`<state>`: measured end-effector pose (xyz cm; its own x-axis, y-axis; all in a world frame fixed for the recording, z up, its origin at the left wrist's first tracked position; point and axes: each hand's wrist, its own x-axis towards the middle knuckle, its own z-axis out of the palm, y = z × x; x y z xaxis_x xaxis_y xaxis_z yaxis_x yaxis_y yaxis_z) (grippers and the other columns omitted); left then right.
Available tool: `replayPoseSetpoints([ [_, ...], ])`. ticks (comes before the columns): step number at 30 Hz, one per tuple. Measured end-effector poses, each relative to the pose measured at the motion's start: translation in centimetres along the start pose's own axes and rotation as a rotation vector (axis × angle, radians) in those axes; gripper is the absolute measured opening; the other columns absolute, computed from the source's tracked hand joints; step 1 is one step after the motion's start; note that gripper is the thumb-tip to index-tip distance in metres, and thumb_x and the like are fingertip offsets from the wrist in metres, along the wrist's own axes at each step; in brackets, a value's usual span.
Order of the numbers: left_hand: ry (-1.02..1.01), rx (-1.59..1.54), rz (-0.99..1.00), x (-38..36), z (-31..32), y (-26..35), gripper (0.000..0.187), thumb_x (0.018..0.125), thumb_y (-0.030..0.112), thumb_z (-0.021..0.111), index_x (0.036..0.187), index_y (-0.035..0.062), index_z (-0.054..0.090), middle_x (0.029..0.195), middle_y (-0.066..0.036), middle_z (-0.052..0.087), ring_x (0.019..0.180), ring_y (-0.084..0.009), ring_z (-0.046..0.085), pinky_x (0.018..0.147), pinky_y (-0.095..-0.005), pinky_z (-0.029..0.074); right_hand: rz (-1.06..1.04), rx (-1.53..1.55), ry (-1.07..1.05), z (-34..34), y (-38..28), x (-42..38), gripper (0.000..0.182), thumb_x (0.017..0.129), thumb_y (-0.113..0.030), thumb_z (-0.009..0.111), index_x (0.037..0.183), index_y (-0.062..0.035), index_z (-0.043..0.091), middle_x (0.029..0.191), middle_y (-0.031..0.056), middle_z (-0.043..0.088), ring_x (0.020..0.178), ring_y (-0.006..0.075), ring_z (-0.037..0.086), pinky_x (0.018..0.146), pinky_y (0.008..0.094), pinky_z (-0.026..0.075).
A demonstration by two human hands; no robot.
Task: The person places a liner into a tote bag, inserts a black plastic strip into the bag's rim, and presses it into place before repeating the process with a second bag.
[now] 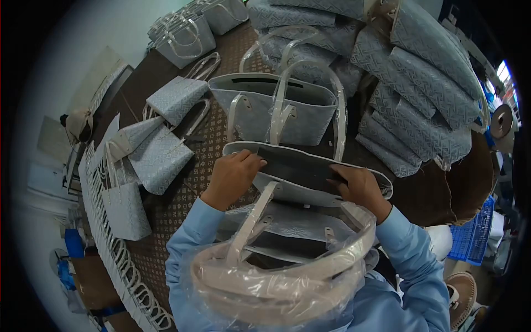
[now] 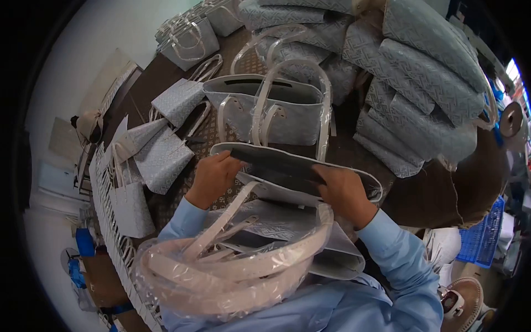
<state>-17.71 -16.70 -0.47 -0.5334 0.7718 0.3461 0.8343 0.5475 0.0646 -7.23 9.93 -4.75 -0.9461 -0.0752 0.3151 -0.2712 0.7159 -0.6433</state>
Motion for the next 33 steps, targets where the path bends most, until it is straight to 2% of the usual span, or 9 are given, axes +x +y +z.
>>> replayPoseSetpoints([
  [2, -0.061, 0.036, -0.029, 0.7, 0.6, 0.1, 0.008, 0.079, 0.017, 0.063, 0.078, 0.0094, 0.062, 0.076, -0.003, 0.058, 0.065, -0.0206, 0.060, 0.053, -0.0340, 0.047, 0.062, -0.184, -0.070, -0.9, -0.7, -0.5, 0.019, 0.079, -0.021, 0.062, 0.075, -0.0022, 0.060, 0.070, 0.0175, 0.061, 0.068, 0.0360, 0.059, 0.059, 0.0422, 0.046],
  [6, -0.137, -0.028, -0.171, 1.3, 2.3, -0.9, 0.007, 0.079, 0.016, 0.062, 0.078, 0.0092, 0.064, 0.076, -0.006, 0.059, 0.065, -0.0242, 0.060, 0.051, -0.0359, 0.046, 0.184, -0.127, 0.027, -1.0, -1.0, -0.5, 0.018, 0.077, -0.018, 0.063, 0.070, -0.0029, 0.056, 0.067, 0.0165, 0.059, 0.065, 0.0355, 0.059, 0.059, 0.0437, 0.045],
  [9, -0.202, 0.012, -0.127, 1.3, 2.4, -1.4, 0.008, 0.078, 0.016, 0.062, 0.080, 0.0085, 0.065, 0.077, -0.008, 0.059, 0.068, -0.0274, 0.060, 0.055, -0.0384, 0.047, 0.383, 0.026, -0.094, -2.5, 0.0, 0.4, 0.012, 0.074, -0.009, 0.064, 0.083, -0.0006, 0.064, 0.072, 0.0183, 0.062, 0.064, 0.0329, 0.061, 0.060, 0.0384, 0.048],
  [11, -0.077, -0.253, -0.192, 1.4, 2.7, -1.2, 0.009, 0.079, 0.015, 0.062, 0.080, 0.0067, 0.064, 0.076, -0.009, 0.058, 0.072, -0.0283, 0.060, 0.061, -0.0401, 0.048, 0.139, 0.168, 0.015, -2.0, 0.8, -0.2, 0.012, 0.073, -0.009, 0.065, 0.080, 0.0009, 0.062, 0.074, 0.0183, 0.062, 0.064, 0.0316, 0.061, 0.059, 0.0395, 0.047],
  [14, -0.098, -0.195, -0.327, 2.1, 2.6, -0.5, 0.010, 0.080, 0.015, 0.062, 0.080, 0.0058, 0.064, 0.075, -0.010, 0.056, 0.073, -0.0297, 0.059, 0.062, -0.0407, 0.048, 0.207, -0.166, -0.025, -2.1, 0.2, -0.3, 0.016, 0.075, -0.012, 0.065, 0.077, 0.0010, 0.058, 0.072, 0.0172, 0.061, 0.064, 0.0301, 0.061, 0.057, 0.0396, 0.046],
  [17, -0.132, 0.001, -0.212, 2.5, 1.9, 0.5, 0.011, 0.080, 0.017, 0.063, 0.081, 0.0055, 0.064, 0.074, -0.011, 0.056, 0.074, -0.0315, 0.059, 0.064, -0.0413, 0.047, 0.188, -0.323, 0.004, -2.4, -0.3, -0.1, 0.016, 0.077, -0.014, 0.064, 0.076, -0.0006, 0.055, 0.071, 0.0156, 0.060, 0.065, 0.0295, 0.061, 0.057, 0.0395, 0.046],
  [21, -0.201, -0.042, -0.264, 3.0, 2.4, 0.0, 0.014, 0.079, 0.019, 0.064, 0.078, 0.0051, 0.064, 0.074, -0.012, 0.057, 0.071, -0.0325, 0.058, 0.064, -0.0418, 0.046, 0.213, -0.376, -0.028, -2.1, 0.5, 0.3, 0.019, 0.078, -0.017, 0.065, 0.076, -0.0022, 0.054, 0.069, 0.0140, 0.059, 0.064, 0.0294, 0.060, 0.056, 0.0392, 0.046],
  [26, -0.161, -0.265, -0.589, 3.7, 2.9, -0.1, 0.027, 0.072, 0.019, 0.073, 0.077, 0.0017, 0.053, 0.070, -0.015, 0.055, 0.064, -0.0325, 0.057, 0.055, -0.0406, 0.043, 0.315, -0.397, -0.007, -2.3, 0.6, 0.8, 0.021, 0.078, -0.020, 0.066, 0.077, -0.0041, 0.053, 0.062, 0.0125, 0.059, 0.056, 0.0299, 0.059, 0.051, 0.0391, 0.044],
  [33, -0.088, -0.261, -0.574, 3.8, 3.1, 0.1, 0.034, 0.071, 0.014, 0.075, 0.079, 0.0019, 0.043, 0.069, -0.017, 0.054, 0.062, -0.0355, 0.056, 0.054, -0.0420, 0.042, 0.349, -0.474, -0.109, -2.3, 0.1, 1.1, 0.022, 0.082, -0.021, 0.062, 0.080, -0.0039, 0.047, 0.061, 0.0147, 0.060, 0.057, 0.0322, 0.061, 0.049, 0.0409, 0.045],
])
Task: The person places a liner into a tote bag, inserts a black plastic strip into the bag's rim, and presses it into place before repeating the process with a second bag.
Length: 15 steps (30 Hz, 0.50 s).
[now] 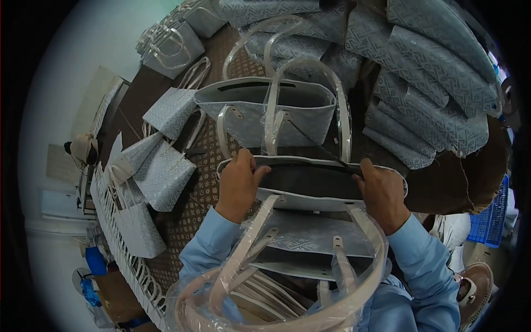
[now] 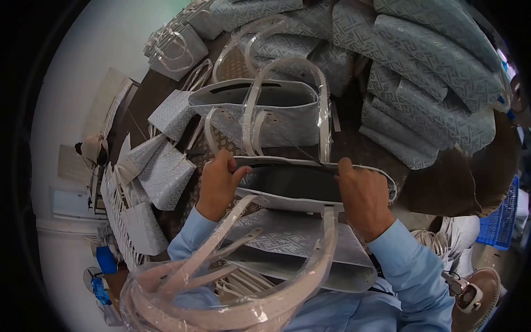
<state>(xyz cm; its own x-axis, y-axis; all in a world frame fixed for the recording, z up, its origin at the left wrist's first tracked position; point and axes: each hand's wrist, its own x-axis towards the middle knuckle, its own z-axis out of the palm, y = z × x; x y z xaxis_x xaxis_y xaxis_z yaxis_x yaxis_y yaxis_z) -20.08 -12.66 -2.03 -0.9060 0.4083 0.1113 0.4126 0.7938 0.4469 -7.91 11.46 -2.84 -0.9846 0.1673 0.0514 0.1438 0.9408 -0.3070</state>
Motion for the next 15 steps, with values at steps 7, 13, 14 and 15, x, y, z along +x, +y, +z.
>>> replayPoseSetpoints([
  [7, 0.118, 0.068, 0.050, 0.6, 1.2, -0.1, 0.037, 0.070, 0.018, 0.077, 0.071, 0.0020, 0.043, 0.058, -0.017, 0.052, 0.054, -0.0363, 0.054, 0.049, -0.0421, 0.040, 0.014, -0.004, 0.025, 0.7, 0.2, 0.4, 0.019, 0.083, -0.017, 0.059, 0.080, -0.0031, 0.047, 0.061, 0.0156, 0.060, 0.057, 0.0323, 0.062, 0.048, 0.0399, 0.047],
  [13, 0.032, 0.158, -0.042, 1.4, 1.5, -0.5, 0.028, 0.079, 0.016, 0.067, 0.079, 0.0014, 0.044, 0.064, -0.019, 0.058, 0.062, -0.0406, 0.059, 0.053, -0.0475, 0.043, 0.047, -0.050, 0.056, 1.1, 0.1, 1.5, 0.010, 0.078, -0.007, 0.057, 0.078, -0.0023, 0.048, 0.060, 0.0162, 0.061, 0.056, 0.0311, 0.063, 0.048, 0.0374, 0.049],
  [14, 0.020, 0.153, -0.030, 1.6, 1.6, -0.6, 0.028, 0.079, 0.016, 0.067, 0.079, 0.0014, 0.044, 0.064, -0.019, 0.058, 0.062, -0.0406, 0.059, 0.053, -0.0475, 0.043, 0.052, -0.055, 0.068, 1.0, 0.2, 1.6, 0.009, 0.076, -0.005, 0.057, 0.078, -0.0022, 0.049, 0.061, 0.0159, 0.061, 0.056, 0.0300, 0.064, 0.048, 0.0364, 0.050],
  [15, 0.038, 0.165, -0.026, 1.7, 1.7, -0.7, 0.028, 0.079, 0.017, 0.067, 0.078, 0.0022, 0.044, 0.064, -0.019, 0.058, 0.062, -0.0408, 0.059, 0.053, -0.0477, 0.043, 0.073, -0.056, 0.063, 0.9, 0.3, 1.8, 0.009, 0.076, -0.005, 0.057, 0.078, -0.0022, 0.049, 0.061, 0.0159, 0.061, 0.056, 0.0300, 0.064, 0.048, 0.0364, 0.050],
])
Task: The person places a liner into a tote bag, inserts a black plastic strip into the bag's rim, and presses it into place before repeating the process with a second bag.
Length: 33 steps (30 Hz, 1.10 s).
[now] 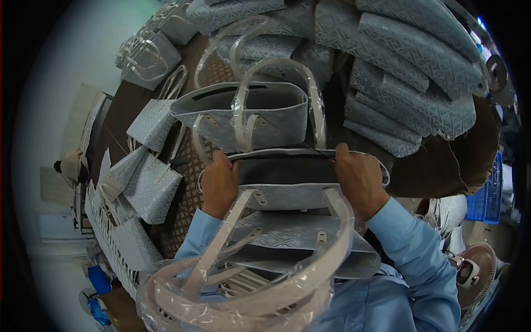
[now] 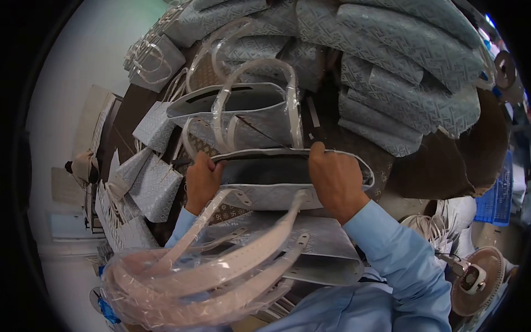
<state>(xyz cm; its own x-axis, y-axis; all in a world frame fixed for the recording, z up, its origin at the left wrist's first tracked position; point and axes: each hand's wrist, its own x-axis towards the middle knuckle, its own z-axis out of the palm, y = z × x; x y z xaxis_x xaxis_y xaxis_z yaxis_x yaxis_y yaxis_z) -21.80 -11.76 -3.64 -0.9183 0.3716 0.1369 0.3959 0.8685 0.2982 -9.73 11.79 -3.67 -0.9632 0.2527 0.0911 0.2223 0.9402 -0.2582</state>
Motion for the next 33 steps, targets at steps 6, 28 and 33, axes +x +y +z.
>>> replayPoseSetpoints([
  [6, -0.012, 0.089, -0.008, -0.5, 0.0, -0.2, 0.032, 0.078, 0.024, 0.069, 0.077, 0.0040, 0.044, 0.060, -0.019, 0.056, 0.061, -0.0407, 0.058, 0.051, -0.0477, 0.042, -0.093, -0.069, 0.059, -0.8, -0.1, -0.1, 0.006, 0.073, -0.005, 0.059, 0.073, -0.0027, 0.054, 0.060, 0.0141, 0.062, 0.056, 0.0253, 0.065, 0.046, 0.0316, 0.049],
  [28, -0.152, -0.112, 0.276, 0.1, -1.6, -4.1, 0.041, 0.068, 0.009, 0.074, 0.107, 0.0082, 0.060, 0.105, -0.014, 0.061, 0.117, -0.0343, 0.046, 0.097, -0.0460, 0.033, -0.525, 0.053, -0.189, -3.3, 5.1, -0.7, 0.010, 0.073, -0.005, 0.057, 0.083, -0.0051, 0.055, 0.071, 0.0107, 0.058, 0.064, 0.0290, 0.061, 0.054, 0.0383, 0.048],
  [33, -0.263, 0.041, 0.282, 0.0, -2.3, -2.7, 0.056, 0.066, 0.016, 0.076, 0.117, 0.0132, 0.053, 0.123, -0.007, 0.054, 0.129, -0.0356, 0.033, 0.105, -0.0541, 0.020, -0.574, 0.112, -0.105, -3.4, 5.9, -0.8, 0.011, 0.070, -0.003, 0.056, 0.081, -0.0053, 0.053, 0.068, 0.0103, 0.055, 0.061, 0.0301, 0.059, 0.052, 0.0391, 0.046],
])
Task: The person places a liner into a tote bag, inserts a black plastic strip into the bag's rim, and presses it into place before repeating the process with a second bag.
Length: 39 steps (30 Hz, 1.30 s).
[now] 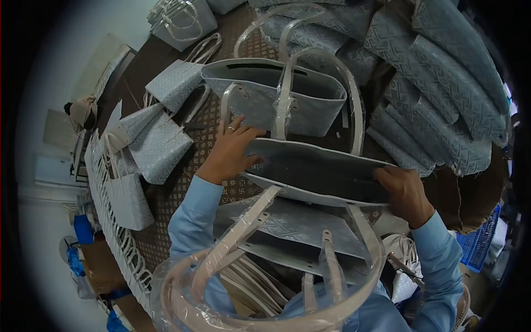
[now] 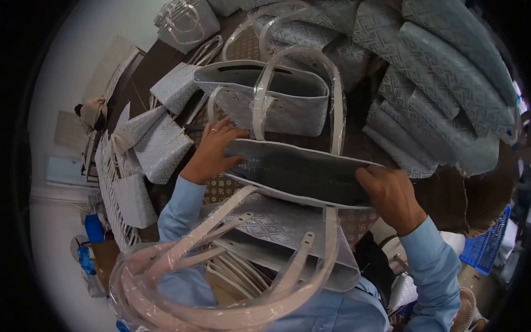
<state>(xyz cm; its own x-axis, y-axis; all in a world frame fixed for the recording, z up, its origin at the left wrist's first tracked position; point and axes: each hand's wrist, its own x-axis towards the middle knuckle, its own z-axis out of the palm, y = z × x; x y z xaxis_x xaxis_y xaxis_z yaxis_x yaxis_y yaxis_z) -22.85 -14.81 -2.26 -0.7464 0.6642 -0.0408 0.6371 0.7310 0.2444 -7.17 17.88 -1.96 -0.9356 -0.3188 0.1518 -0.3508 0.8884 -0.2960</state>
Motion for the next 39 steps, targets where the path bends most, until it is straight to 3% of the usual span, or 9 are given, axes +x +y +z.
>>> replayPoseSetpoints([
  [6, 0.027, -0.074, 0.052, -0.4, 0.1, -0.3, 0.068, 0.065, 0.017, 0.077, 0.126, 0.0157, 0.046, 0.129, -0.007, 0.049, 0.132, -0.0314, 0.029, 0.107, -0.0556, 0.014, 0.060, -0.021, 0.034, 0.5, -0.8, 1.1, 0.010, 0.071, -0.002, 0.055, 0.081, -0.0047, 0.053, 0.068, 0.0112, 0.055, 0.064, 0.0312, 0.059, 0.052, 0.0395, 0.046],
  [12, -0.030, -0.127, 0.070, 0.3, -0.2, -0.4, 0.061, 0.065, 0.022, 0.078, 0.120, 0.0125, 0.052, 0.120, -0.009, 0.055, 0.124, -0.0283, 0.041, 0.107, -0.0532, 0.016, 0.100, -0.019, 0.017, 1.1, -0.8, 2.0, 0.006, 0.073, -0.004, 0.054, 0.079, -0.0041, 0.052, 0.069, 0.0130, 0.056, 0.065, 0.0329, 0.059, 0.054, 0.0410, 0.047],
  [14, -0.019, -0.134, 0.064, 0.5, 0.0, -0.5, 0.049, 0.067, 0.023, 0.076, 0.111, 0.0092, 0.057, 0.107, -0.011, 0.060, 0.108, -0.0301, 0.053, 0.101, -0.0469, 0.030, 0.104, -0.027, 0.016, 1.7, -0.6, 2.1, 0.005, 0.073, -0.005, 0.053, 0.079, -0.0036, 0.052, 0.069, 0.0137, 0.056, 0.065, 0.0336, 0.060, 0.055, 0.0414, 0.048],
  [15, -0.023, -0.133, 0.068, 0.7, -0.1, -0.4, 0.049, 0.067, 0.023, 0.076, 0.111, 0.0092, 0.057, 0.107, -0.011, 0.060, 0.108, -0.0301, 0.053, 0.101, -0.0469, 0.030, 0.110, -0.025, 0.018, 1.6, -0.6, 2.2, 0.005, 0.073, -0.005, 0.053, 0.079, -0.0036, 0.052, 0.069, 0.0137, 0.056, 0.065, 0.0336, 0.060, 0.055, 0.0414, 0.048],
  [17, -0.046, -0.171, 0.008, 0.9, -0.2, -0.2, 0.039, 0.069, 0.024, 0.075, 0.101, 0.0063, 0.061, 0.096, -0.014, 0.062, 0.094, -0.0328, 0.058, 0.085, -0.0410, 0.043, 0.119, -0.043, 0.005, 1.7, -0.7, 2.2, 0.005, 0.073, -0.004, 0.053, 0.078, -0.0032, 0.052, 0.070, 0.0140, 0.057, 0.065, 0.0338, 0.060, 0.056, 0.0418, 0.048],
  [20, 0.018, -0.131, 0.065, 1.4, 0.7, -0.9, 0.033, 0.067, 0.027, 0.075, 0.091, 0.0071, 0.062, 0.087, -0.015, 0.063, 0.083, -0.0341, 0.060, 0.071, -0.0419, 0.047, 0.141, -0.033, 0.024, 1.8, -0.8, 2.1, 0.004, 0.074, -0.004, 0.053, 0.078, -0.0032, 0.052, 0.070, 0.0144, 0.058, 0.065, 0.0338, 0.060, 0.056, 0.0419, 0.048],
  [23, -0.128, -0.034, 0.021, 2.1, -0.6, 0.5, 0.030, 0.069, 0.027, 0.074, 0.088, 0.0064, 0.062, 0.085, -0.014, 0.063, 0.082, -0.0337, 0.060, 0.069, -0.0427, 0.047, 0.129, -0.024, 0.037, 2.1, -0.4, 1.7, 0.003, 0.074, -0.004, 0.053, 0.076, -0.0030, 0.052, 0.070, 0.0143, 0.058, 0.065, 0.0338, 0.061, 0.056, 0.0415, 0.049],
  [28, -0.051, 0.068, 0.172, 3.2, 0.9, 0.7, 0.028, 0.071, 0.025, 0.072, 0.092, 0.0068, 0.064, 0.082, -0.015, 0.063, 0.080, -0.0350, 0.060, 0.068, -0.0430, 0.047, 0.172, -0.048, 0.047, 1.9, -0.9, 1.9, 0.004, 0.074, -0.005, 0.054, 0.075, -0.0027, 0.052, 0.068, 0.0139, 0.058, 0.063, 0.0329, 0.061, 0.054, 0.0403, 0.049],
  [39, -0.114, -0.159, 0.125, 3.4, 0.7, 0.8, 0.035, 0.071, 0.028, 0.073, 0.098, 0.0073, 0.066, 0.085, -0.016, 0.065, 0.082, -0.0348, 0.061, 0.070, -0.0393, 0.047, 0.173, -0.041, 0.058, 1.9, -0.7, 1.8, 0.007, 0.074, -0.001, 0.054, 0.081, -0.0019, 0.053, 0.070, 0.0132, 0.058, 0.061, 0.0306, 0.060, 0.053, 0.0379, 0.048],
])
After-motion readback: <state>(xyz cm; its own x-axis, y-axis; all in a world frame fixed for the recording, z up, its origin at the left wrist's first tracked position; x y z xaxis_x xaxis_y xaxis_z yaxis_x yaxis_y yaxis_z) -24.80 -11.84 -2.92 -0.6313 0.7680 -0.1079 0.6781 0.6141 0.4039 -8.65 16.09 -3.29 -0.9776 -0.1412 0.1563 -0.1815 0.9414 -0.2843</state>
